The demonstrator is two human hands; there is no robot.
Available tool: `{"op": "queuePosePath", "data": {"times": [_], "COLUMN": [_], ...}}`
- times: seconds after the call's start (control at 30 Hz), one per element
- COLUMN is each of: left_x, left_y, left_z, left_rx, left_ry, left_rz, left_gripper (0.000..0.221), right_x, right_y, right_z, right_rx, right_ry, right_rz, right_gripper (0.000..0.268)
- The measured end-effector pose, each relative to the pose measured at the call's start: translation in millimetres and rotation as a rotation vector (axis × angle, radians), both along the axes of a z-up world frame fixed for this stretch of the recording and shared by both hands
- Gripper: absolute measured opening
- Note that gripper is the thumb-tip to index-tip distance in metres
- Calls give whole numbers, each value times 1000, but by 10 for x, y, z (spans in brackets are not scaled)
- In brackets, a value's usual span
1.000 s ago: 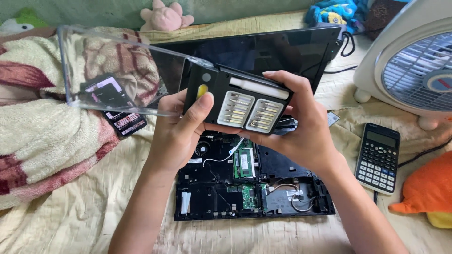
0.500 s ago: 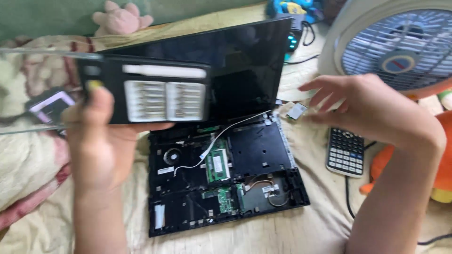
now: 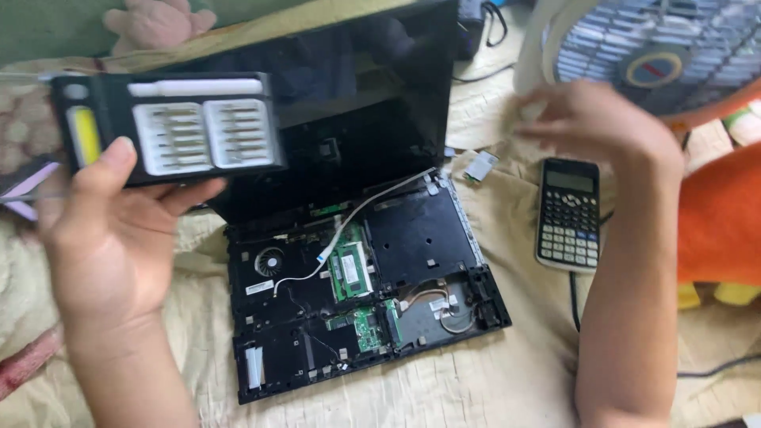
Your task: Disassembling a laptop to access internal components, including removing the keyboard and bezel.
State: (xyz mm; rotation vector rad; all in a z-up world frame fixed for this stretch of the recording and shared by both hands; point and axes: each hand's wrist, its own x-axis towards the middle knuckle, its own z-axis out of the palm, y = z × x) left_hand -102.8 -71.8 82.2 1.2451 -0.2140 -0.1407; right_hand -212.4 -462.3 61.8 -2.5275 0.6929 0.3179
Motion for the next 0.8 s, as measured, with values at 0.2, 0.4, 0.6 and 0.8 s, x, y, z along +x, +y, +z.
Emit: {"op": "queuePosePath", "data": {"times": [0.2,0.4,0.6,0.8], "left_x": [689,1288,1278,507], "left_y": [752,952,1134,556], "left_z": [-703,-1200,-1186,-291], "left_rx": [119,736,561,116], "left_ry": [-98,-275,-609,-48], "left_rz": [-132,11,-100,106], "left_gripper": [33,9,35,24], "right_x": [-562,-1084,-1121,-865], "right_y": [-295,10,33,93], "right_z": [164,394,356,300], "right_rx": [-108,-242,-298,-197], "right_ry": [-276,-848,-634,-577], "right_rz": [-65,39,230,230], "right_gripper": [35,13,21,18]}}
